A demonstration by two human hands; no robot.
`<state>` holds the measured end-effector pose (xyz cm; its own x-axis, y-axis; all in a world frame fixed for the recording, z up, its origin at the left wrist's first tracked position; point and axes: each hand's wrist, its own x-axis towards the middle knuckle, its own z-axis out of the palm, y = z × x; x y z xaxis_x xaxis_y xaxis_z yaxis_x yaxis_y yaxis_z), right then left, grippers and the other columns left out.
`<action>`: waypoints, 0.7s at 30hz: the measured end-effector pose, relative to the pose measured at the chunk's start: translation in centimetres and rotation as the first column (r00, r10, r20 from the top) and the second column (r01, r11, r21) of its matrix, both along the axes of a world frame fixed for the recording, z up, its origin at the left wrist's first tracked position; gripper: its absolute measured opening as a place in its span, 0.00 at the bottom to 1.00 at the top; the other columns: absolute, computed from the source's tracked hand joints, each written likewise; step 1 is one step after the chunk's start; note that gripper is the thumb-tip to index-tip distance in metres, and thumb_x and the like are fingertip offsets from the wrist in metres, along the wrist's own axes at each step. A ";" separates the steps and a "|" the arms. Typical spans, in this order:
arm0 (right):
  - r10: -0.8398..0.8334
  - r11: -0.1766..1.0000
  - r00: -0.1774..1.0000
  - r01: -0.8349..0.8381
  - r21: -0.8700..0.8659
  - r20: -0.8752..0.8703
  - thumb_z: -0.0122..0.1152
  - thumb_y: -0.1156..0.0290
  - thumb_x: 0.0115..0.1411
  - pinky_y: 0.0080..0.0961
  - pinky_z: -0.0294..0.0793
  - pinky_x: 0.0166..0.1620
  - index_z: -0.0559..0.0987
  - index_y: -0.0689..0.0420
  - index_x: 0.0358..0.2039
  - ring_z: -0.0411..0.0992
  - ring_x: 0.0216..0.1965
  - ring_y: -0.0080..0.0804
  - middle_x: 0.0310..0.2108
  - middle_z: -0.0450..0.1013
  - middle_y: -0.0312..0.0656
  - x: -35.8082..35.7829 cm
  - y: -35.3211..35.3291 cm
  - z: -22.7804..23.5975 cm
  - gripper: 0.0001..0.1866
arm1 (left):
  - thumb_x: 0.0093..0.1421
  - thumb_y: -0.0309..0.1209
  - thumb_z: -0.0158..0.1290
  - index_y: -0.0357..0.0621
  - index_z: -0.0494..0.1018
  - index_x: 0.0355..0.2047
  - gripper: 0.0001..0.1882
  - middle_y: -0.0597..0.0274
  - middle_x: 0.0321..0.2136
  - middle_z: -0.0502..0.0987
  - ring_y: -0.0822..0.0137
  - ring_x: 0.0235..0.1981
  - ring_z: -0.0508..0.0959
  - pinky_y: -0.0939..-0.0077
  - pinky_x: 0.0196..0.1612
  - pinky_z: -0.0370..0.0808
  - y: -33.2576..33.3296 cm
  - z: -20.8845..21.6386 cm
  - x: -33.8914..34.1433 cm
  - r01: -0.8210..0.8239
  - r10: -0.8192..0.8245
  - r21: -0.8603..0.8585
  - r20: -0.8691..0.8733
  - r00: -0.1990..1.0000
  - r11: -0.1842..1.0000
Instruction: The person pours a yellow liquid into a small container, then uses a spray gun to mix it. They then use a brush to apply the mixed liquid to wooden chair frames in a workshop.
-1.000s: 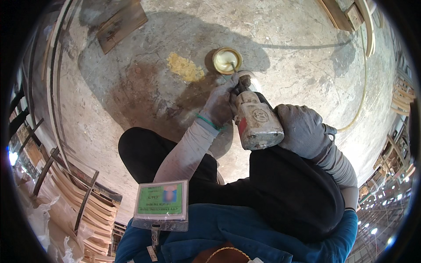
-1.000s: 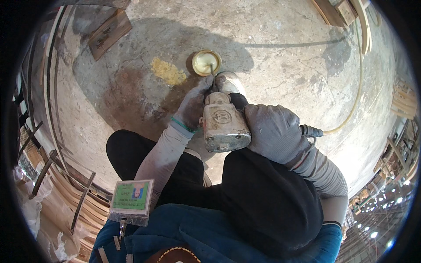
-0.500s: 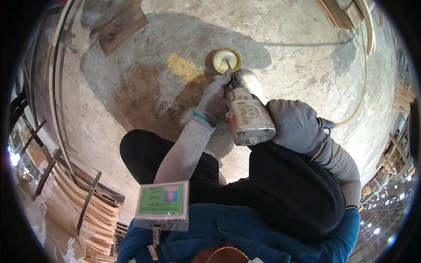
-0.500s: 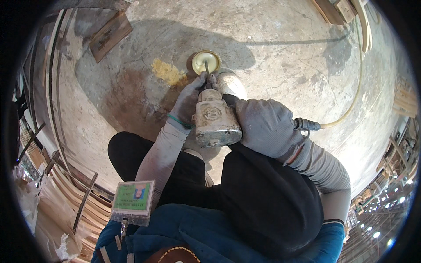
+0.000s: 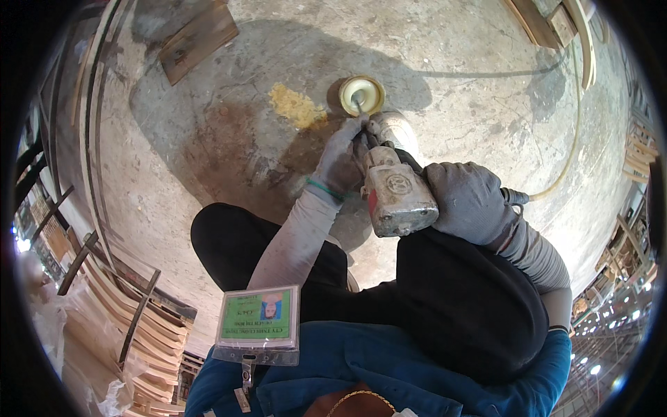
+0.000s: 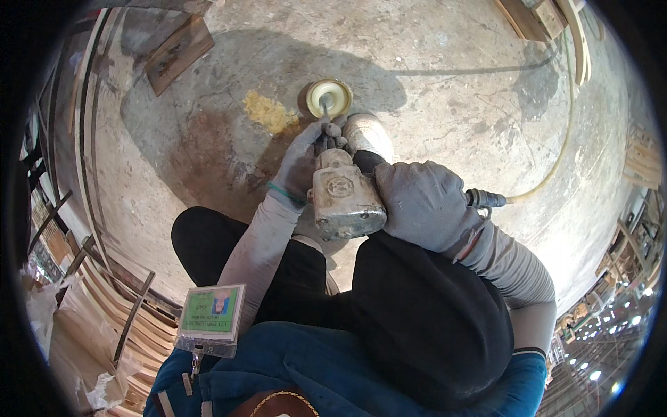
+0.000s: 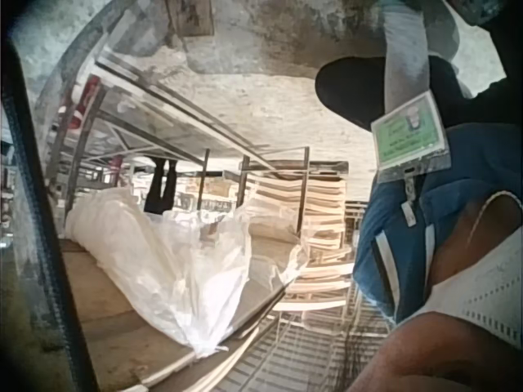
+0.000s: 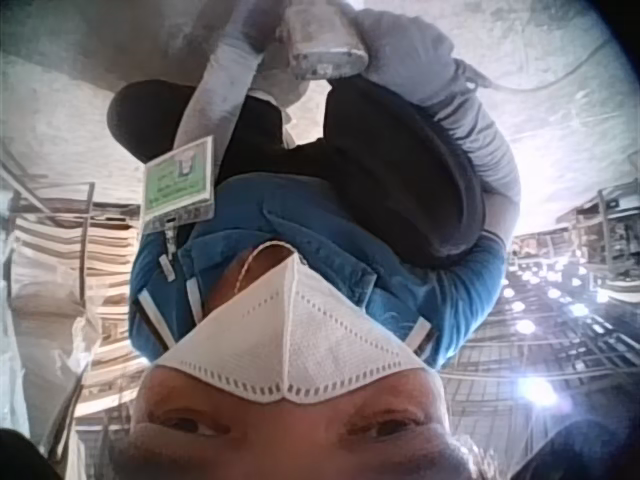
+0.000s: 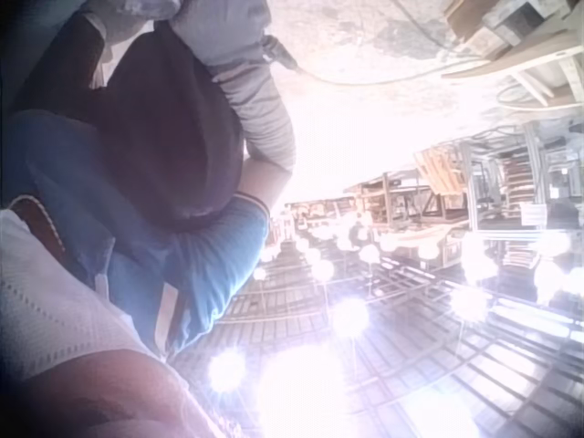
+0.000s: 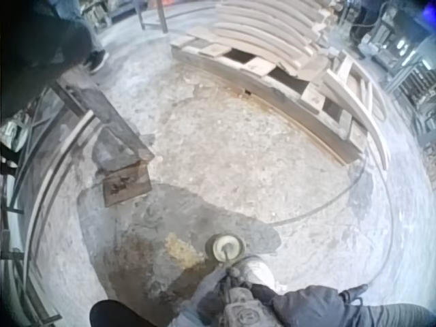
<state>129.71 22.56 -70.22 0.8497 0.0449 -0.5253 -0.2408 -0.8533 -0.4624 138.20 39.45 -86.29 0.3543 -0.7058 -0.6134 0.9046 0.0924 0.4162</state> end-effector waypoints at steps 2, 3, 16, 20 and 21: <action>0.012 1.000 1.000 -0.012 -0.010 -0.004 0.59 0.59 0.45 0.38 0.72 0.23 0.72 0.59 0.23 0.72 0.18 0.45 0.15 0.70 0.48 -0.3 0.1 -0.2 0.15 | 0.67 0.35 0.40 0.40 0.68 0.38 0.12 0.68 0.28 0.71 0.70 0.34 0.73 0.73 0.42 0.73 -0.1 0.0 0.0 -0.091 0.076 -0.047 -0.248 0.966 0.995; 0.022 1.000 1.000 -0.022 -0.021 -0.003 0.59 0.59 0.46 0.37 0.71 0.23 0.72 0.59 0.23 0.72 0.18 0.45 0.15 0.70 0.48 -0.3 0.1 -0.2 0.15 | 0.67 0.35 0.40 0.40 0.68 0.38 0.12 0.68 0.28 0.70 0.71 0.33 0.73 0.74 0.42 0.73 -0.1 0.0 0.0 -0.141 0.108 -0.061 -0.369 0.923 0.988; 0.046 0.999 0.999 -0.045 -0.031 0.025 0.59 0.56 0.47 0.37 0.71 0.22 0.71 0.58 0.22 0.72 0.18 0.44 0.16 0.71 0.47 -0.7 -0.2 0.3 0.17 | 0.67 0.34 0.40 0.38 0.68 0.39 0.12 0.71 0.26 0.69 0.77 0.30 0.71 0.85 0.37 0.72 0.2 -0.8 -1.4 0.098 -0.173 0.204 0.392 0.904 0.974; 0.045 0.998 0.999 -0.046 -0.046 -0.018 0.59 0.55 0.47 0.37 0.72 0.23 0.71 0.58 0.22 0.73 0.19 0.45 0.16 0.71 0.47 -0.8 -0.3 0.4 0.17 | 0.66 0.33 0.40 0.39 0.68 0.38 0.11 0.70 0.26 0.69 0.76 0.29 0.71 0.83 0.37 0.73 -0.4 -0.5 -1.5 0.073 -0.151 0.229 0.345 0.926 0.971; 0.050 0.997 0.999 -0.051 -0.050 -0.019 0.59 0.55 0.47 0.37 0.72 0.23 0.71 0.58 0.22 0.73 0.19 0.45 0.16 0.71 0.47 -0.8 -0.4 0.4 0.17 | 0.66 0.33 0.40 0.39 0.68 0.38 0.11 0.70 0.26 0.69 0.76 0.29 0.72 0.82 0.38 0.73 -0.5 -0.4 -1.4 0.060 -0.110 0.198 0.249 0.962 0.978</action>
<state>128.88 22.20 -69.79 0.8376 0.0610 -0.5429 -0.2042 -0.8868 -0.4146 136.77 38.98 -86.71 0.4613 -0.6216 -0.6331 0.7655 -0.0819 0.6382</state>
